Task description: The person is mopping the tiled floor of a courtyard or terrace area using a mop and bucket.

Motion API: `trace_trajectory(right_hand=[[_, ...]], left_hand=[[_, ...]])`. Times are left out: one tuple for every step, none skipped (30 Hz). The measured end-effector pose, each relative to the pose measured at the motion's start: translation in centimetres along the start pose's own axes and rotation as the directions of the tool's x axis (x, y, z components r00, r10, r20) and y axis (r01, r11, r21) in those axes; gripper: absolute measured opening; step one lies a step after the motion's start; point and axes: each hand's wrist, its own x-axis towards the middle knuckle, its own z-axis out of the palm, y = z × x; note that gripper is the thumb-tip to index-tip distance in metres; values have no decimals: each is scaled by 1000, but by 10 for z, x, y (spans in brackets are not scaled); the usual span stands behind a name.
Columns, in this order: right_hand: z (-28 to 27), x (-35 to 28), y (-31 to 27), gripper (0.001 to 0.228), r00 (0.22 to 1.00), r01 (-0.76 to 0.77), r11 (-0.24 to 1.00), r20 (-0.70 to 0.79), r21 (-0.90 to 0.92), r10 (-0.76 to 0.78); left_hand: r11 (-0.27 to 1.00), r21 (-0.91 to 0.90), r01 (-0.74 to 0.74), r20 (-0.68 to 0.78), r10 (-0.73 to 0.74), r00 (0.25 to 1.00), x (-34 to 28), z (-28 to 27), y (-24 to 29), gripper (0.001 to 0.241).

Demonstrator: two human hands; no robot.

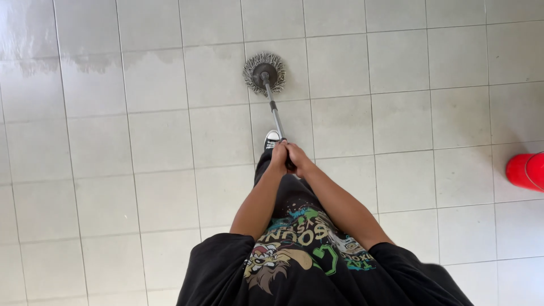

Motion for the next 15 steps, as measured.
trace_trajectory(right_hand=[[-5,-11,11,22,1000,-9,1000,10,-9,9],[-15,-20,21,22,1000,-16,1000,19,-20,16],[-24,-26,28,22,999,-19,999,27,-25,20],[-32,-31,33,22,999,-23,999,35,-31,24],[-34,-37,37,22,999,-19,999,36,-36,20],[-35,-41,39,21,999,-17,999,38,-40,18],[-35,-43,40,21,999,-16,999,37,-39,17],[-36,-41,37,21,999,-13,999,34,-40,14],[-34,-40,37,21,999,-21,999,33,-35,22],[-31,-38,35,21,999,-29,999,32,-31,30],[-30,-33,31,21,999,-37,999,27,-27,38],[-28,-26,26,20,999,-47,999,24,-22,47],[-24,-22,22,20,998,-62,998,20,-16,63],[-14,-15,16,20,997,-76,997,14,-11,76],[-5,-9,10,20,995,-95,995,10,-9,95]], left_hand=[[1000,22,-10,11,10,1000,11,-7,-25,56],[1000,12,-2,3,2,1000,13,-11,-42,56],[998,20,58,13,-58,998,18,-15,-55,47],[993,27,117,23,-118,993,24,-18,-67,39],[993,21,115,26,-115,993,17,-18,-67,39],[987,14,160,20,-160,987,11,-17,-65,41],[979,11,205,16,-205,979,7,-16,-60,42],[979,12,203,19,-203,979,10,-9,-57,42],[982,58,180,19,-182,983,12,-7,-56,40],[982,105,157,20,-160,987,17,-4,-52,44],[980,112,164,21,-167,986,36,-3,-55,44],[979,162,122,2,-124,992,56,-3,-56,42],[973,215,87,-15,-86,996,74,-4,-60,41],[970,224,99,-14,-98,995,55,-7,-37,41],[961,266,74,-47,-64,997,34,-10,-14,46]])
